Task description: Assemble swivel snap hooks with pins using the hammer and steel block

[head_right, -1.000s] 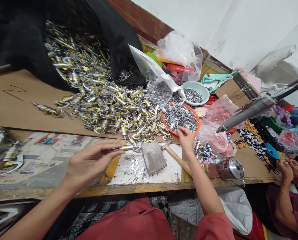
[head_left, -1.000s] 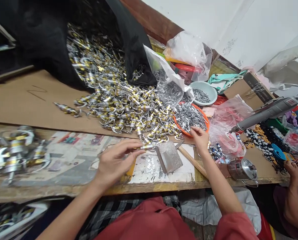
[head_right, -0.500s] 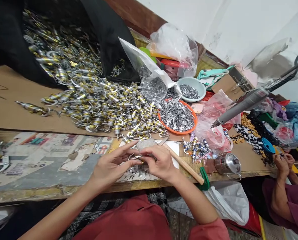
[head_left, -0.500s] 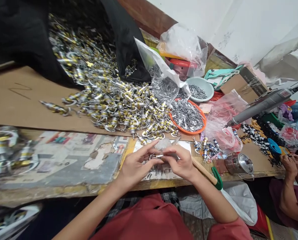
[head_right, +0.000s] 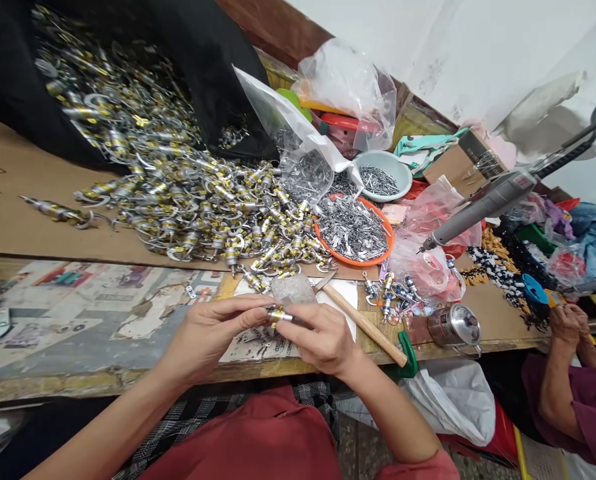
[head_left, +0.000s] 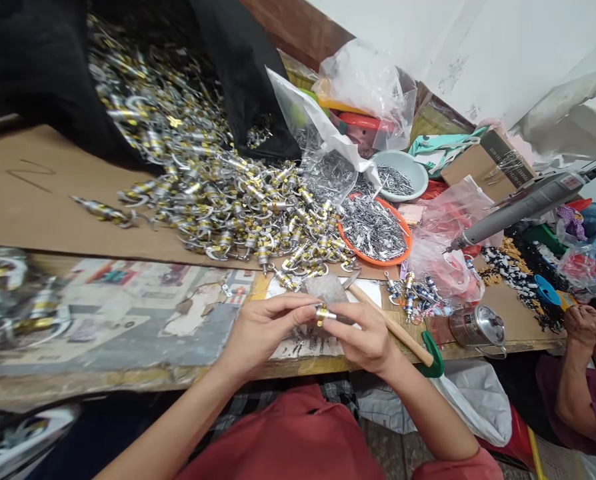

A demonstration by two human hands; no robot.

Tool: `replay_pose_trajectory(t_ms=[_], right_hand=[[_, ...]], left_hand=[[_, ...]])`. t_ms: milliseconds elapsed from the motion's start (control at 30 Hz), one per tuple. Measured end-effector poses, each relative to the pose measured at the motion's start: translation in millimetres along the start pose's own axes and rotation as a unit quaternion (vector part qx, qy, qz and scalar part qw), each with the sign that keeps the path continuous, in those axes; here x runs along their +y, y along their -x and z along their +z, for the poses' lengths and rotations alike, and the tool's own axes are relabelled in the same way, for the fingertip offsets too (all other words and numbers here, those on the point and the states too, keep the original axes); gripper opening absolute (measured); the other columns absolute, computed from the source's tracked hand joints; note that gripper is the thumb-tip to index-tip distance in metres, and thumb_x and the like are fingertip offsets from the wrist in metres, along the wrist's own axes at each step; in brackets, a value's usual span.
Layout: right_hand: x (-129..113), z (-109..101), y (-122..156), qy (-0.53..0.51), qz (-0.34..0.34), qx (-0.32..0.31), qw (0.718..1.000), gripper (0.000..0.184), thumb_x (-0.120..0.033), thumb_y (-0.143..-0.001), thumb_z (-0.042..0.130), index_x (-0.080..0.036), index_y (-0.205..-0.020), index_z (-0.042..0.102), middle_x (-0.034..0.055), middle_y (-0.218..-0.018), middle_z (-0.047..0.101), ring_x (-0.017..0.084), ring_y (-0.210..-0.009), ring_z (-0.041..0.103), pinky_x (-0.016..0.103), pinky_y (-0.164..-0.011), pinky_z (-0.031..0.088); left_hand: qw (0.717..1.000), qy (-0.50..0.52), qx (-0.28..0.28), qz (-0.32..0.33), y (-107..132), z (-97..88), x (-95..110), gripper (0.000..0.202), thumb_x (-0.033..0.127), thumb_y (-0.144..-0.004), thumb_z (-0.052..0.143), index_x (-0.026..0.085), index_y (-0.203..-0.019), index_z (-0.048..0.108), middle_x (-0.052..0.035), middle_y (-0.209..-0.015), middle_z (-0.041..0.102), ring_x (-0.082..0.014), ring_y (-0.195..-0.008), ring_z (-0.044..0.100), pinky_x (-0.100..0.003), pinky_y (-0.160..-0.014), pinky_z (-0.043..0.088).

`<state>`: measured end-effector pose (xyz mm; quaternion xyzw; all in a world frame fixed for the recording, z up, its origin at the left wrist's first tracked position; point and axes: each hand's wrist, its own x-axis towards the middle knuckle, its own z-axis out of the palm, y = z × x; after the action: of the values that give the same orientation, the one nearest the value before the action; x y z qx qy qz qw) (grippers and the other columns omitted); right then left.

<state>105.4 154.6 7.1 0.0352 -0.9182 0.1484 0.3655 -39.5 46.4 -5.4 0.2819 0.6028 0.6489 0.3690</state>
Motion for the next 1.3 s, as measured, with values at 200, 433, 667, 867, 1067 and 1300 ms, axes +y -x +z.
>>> replay_pose_trajectory(t_ms=[200, 433, 667, 867, 1067, 1300], right_hand=[[10.2, -3.5, -0.2, 0.078, -0.145, -0.021, 0.986, 0.018, -0.011, -0.085, 0.049, -0.012, -0.098, 0.060, 0.0096, -0.099, 0.066, 0.018, -0.100, 0.058, 0.030, -0.080, 0.054], [5.2, 1.3, 0.9, 0.081, -0.096, 0.020, 0.992, 0.026, -0.009, -0.084, 0.042, -0.013, -0.103, 0.059, 0.0117, -0.097, 0.066, 0.017, -0.089, 0.062, 0.027, -0.068, 0.055], [-6.6, 5.8, 0.1, 0.025, 0.034, 0.033, 0.999, 0.022, -0.009, -0.082, 0.049, -0.016, -0.097, 0.064, 0.0094, -0.091, 0.067, 0.013, -0.079, 0.064, 0.022, -0.064, 0.054], [-18.4, 11.4, 4.9, -0.068, 0.184, 0.024, 0.980, 0.017, -0.021, -0.083, 0.056, -0.016, -0.092, 0.069, 0.0080, -0.083, 0.067, 0.013, -0.071, 0.064, 0.021, -0.063, 0.054], [35.4, -10.3, -9.1, -0.025, 0.276, -0.074, 0.958, 0.017, -0.026, -0.084, 0.054, -0.021, -0.084, 0.071, 0.0033, -0.086, 0.069, 0.014, -0.080, 0.063, 0.026, -0.074, 0.051], [144.1, -14.9, -29.6, 0.247, 0.425, -0.199, 0.848, 0.022, -0.008, -0.078, 0.052, -0.016, -0.087, 0.070, 0.0110, -0.091, 0.066, 0.023, -0.091, 0.060, 0.031, -0.080, 0.044]], left_hand=[[0.998, -0.045, -0.008, 0.041, 2.1, 1.4, 8.3, 0.015, 0.032, -0.069, 0.065, 0.017, -0.070, 0.070, -0.0051, -0.075, 0.072, -0.0194, -0.073, 0.064, -0.030, -0.071, 0.051], [0.993, -0.079, -0.033, 0.083, 2.8, -0.3, 15.8, 0.017, 0.032, -0.073, 0.060, 0.019, -0.066, 0.068, -0.0070, -0.087, 0.071, -0.0231, -0.091, 0.063, -0.033, -0.084, 0.047], [0.999, -0.037, 0.011, -0.013, 4.9, 2.6, 2.5, 0.027, 0.041, -0.068, 0.066, 0.016, -0.076, 0.071, -0.0061, -0.077, 0.072, -0.0213, -0.072, 0.063, -0.032, -0.069, 0.051], [0.998, 0.033, -0.042, -0.023, 11.4, 3.5, -4.9, 0.066, 0.032, -0.065, 0.070, 0.019, -0.125, 0.046, -0.0030, -0.087, 0.063, -0.0192, -0.089, 0.059, -0.029, -0.077, 0.052], [0.991, 0.061, -0.063, -0.099, 7.3, -2.5, -11.3, 0.074, 0.036, -0.068, 0.067, 0.019, -0.132, 0.032, 0.0002, -0.079, 0.053, -0.0158, -0.073, 0.058, -0.031, -0.065, 0.055], [0.981, 0.050, -0.143, -0.122, 0.4, -4.5, -6.7, 0.070, 0.032, -0.072, 0.063, 0.022, -0.132, 0.028, 0.0036, -0.072, 0.053, -0.0130, -0.059, 0.058, -0.026, -0.055, 0.050]])
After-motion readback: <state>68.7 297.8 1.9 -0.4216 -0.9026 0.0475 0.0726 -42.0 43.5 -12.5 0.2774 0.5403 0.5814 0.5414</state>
